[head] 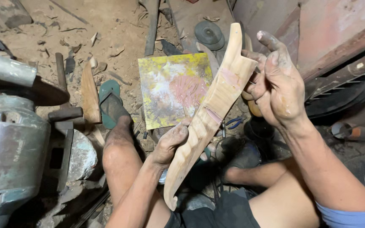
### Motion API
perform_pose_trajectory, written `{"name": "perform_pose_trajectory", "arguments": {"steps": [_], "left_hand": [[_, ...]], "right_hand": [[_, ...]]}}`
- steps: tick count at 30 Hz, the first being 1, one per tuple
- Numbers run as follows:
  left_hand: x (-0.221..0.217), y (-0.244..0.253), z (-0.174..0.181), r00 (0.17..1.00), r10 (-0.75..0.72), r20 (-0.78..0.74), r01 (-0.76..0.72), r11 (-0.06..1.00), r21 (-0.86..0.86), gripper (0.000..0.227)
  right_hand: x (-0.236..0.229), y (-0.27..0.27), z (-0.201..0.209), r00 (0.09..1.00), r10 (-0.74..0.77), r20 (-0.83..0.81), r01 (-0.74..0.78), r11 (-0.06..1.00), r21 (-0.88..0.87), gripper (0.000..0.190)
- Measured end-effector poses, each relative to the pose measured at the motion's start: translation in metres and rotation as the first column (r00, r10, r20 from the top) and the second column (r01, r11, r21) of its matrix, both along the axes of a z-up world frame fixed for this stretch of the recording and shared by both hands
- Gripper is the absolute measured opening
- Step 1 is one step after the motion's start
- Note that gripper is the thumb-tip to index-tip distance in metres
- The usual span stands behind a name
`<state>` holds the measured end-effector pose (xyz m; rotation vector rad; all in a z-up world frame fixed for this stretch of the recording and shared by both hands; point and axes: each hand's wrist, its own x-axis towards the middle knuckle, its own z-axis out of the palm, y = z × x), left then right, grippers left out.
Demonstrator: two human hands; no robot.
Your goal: The person sits on the floor and applies a pinkish finish to a long, curved wooden object using a small cloth or sponge. The person repeatedly rubs the finish into the surface, turning the object to cover different areas.
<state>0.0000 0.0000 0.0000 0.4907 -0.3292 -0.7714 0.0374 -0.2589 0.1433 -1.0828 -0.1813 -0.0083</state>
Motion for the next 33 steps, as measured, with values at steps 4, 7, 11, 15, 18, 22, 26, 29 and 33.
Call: {"name": "perform_pose_trajectory", "arguments": {"steps": [4, 7, 11, 15, 18, 22, 26, 29, 33], "left_hand": [[0.003, -0.006, 0.001, 0.997, -0.059, -0.049, 0.057, 0.998, -0.041, 0.074], [0.002, -0.007, -0.002, 0.996, -0.066, -0.061, 0.064, 0.997, -0.036, 0.074], [0.002, -0.008, -0.006, 0.996, -0.085, -0.022, 0.083, 0.994, -0.069, 0.074], [0.001, -0.009, -0.005, 0.997, -0.076, -0.024, 0.075, 0.996, -0.044, 0.071], [-0.001, -0.009, -0.001, 0.997, -0.045, -0.055, 0.043, 0.999, -0.032, 0.072], [0.000, -0.007, 0.005, 0.999, -0.014, -0.050, 0.011, 0.998, -0.064, 0.072], [-0.001, -0.002, 0.011, 1.000, -0.020, -0.016, 0.019, 0.997, -0.076, 0.074], [-0.002, -0.002, 0.014, 0.999, -0.004, -0.044, 0.001, 0.998, -0.056, 0.075], [-0.002, -0.001, 0.016, 0.999, -0.015, -0.041, 0.013, 0.998, -0.062, 0.076]], "right_hand": [[-0.008, -0.001, 0.001, 0.922, 0.315, 0.225, -0.386, 0.721, 0.575, 0.038], [-0.010, 0.000, -0.004, 0.999, -0.006, 0.035, 0.003, 0.994, 0.107, 0.046], [-0.012, -0.003, -0.008, 0.998, 0.004, 0.069, -0.013, 0.991, 0.130, 0.046], [-0.012, -0.003, -0.007, 0.995, -0.003, 0.099, -0.010, 0.991, 0.130, 0.045], [-0.017, -0.001, -0.003, 0.952, -0.163, 0.260, 0.222, 0.951, -0.215, 0.043], [-0.030, -0.001, 0.011, 0.707, -0.197, 0.679, 0.700, 0.330, -0.633, 0.025], [-0.045, 0.003, 0.014, 0.684, -0.020, 0.729, 0.692, 0.334, -0.640, 0.024], [-0.046, 0.005, 0.012, 0.705, 0.001, 0.709, 0.663, 0.353, -0.660, 0.030], [-0.043, 0.009, 0.013, 0.687, 0.039, 0.725, 0.679, 0.319, -0.661, 0.031]]}}
